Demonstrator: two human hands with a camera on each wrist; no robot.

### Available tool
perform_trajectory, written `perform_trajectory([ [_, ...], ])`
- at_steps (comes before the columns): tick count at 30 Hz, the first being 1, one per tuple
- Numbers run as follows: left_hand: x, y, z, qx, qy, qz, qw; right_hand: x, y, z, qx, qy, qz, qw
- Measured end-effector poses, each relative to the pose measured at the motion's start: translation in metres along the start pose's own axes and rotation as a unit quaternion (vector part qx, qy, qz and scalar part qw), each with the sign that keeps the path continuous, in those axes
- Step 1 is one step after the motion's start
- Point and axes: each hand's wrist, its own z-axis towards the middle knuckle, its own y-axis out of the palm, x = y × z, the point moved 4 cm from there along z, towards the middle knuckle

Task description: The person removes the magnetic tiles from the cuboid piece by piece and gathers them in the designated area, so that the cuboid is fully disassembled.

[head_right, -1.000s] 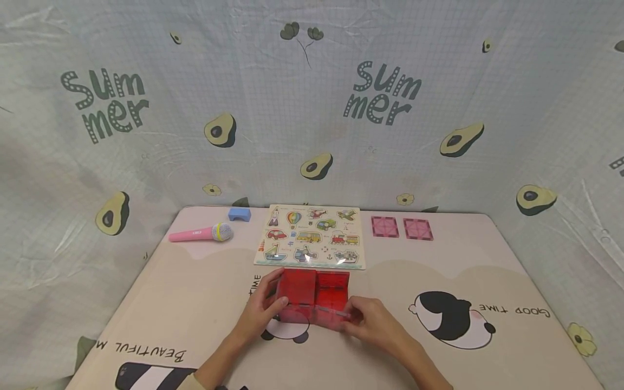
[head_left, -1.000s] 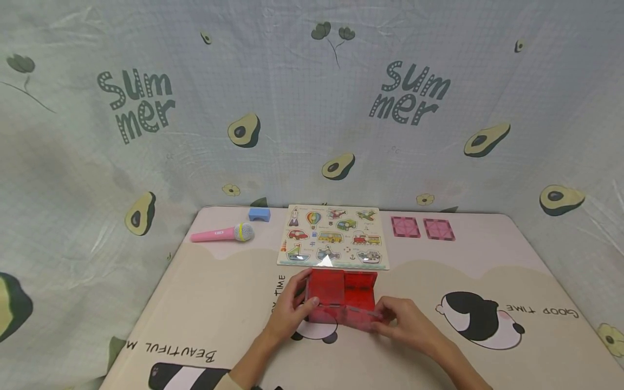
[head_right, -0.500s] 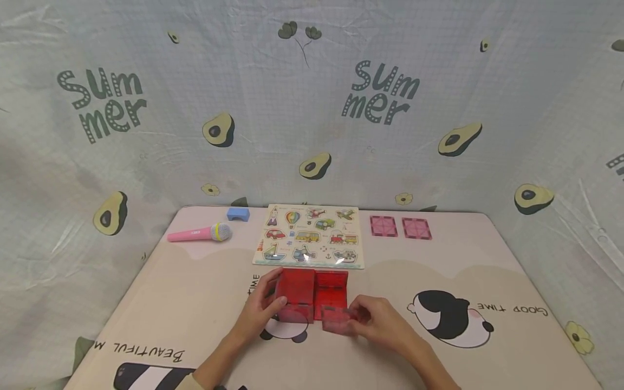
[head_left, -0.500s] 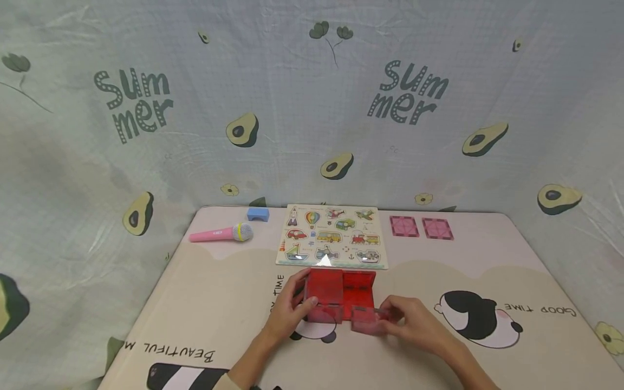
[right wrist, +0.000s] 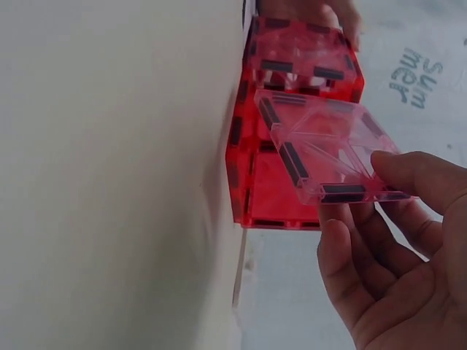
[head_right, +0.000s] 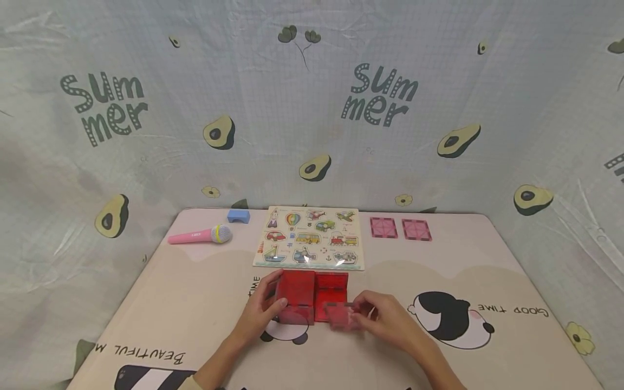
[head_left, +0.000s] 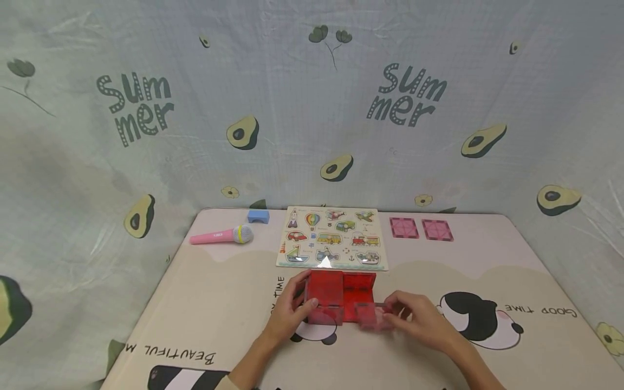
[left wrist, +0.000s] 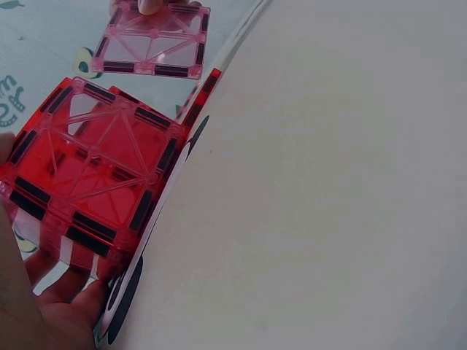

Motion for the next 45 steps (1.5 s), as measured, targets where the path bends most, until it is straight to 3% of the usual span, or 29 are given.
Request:
perform_trajectory([
  [14,-0.001,0.0,0.0,-0.001,0.0,0.004,1.0,0.007,-0.019,-0.009,0.043,0.067,-0.023,0.9966],
  [22,0.0,0.0,0.0,0.0,-0.002,-0.004,1.0,0.014,-0.028,-0.011,0.076,0.053,-0.009,0.9956],
  [31,-0.001,0.0,0.0,0.003,-0.004,0.0,1.0,0.022,-0.037,-0.012,0.075,0.126,0.041,0.9882],
  [45,-0.001,0.0,0.0,0.003,0.0,0.005,1.0,0.031,-0.049,-0.013,0.157,0.122,0.004,0.98],
])
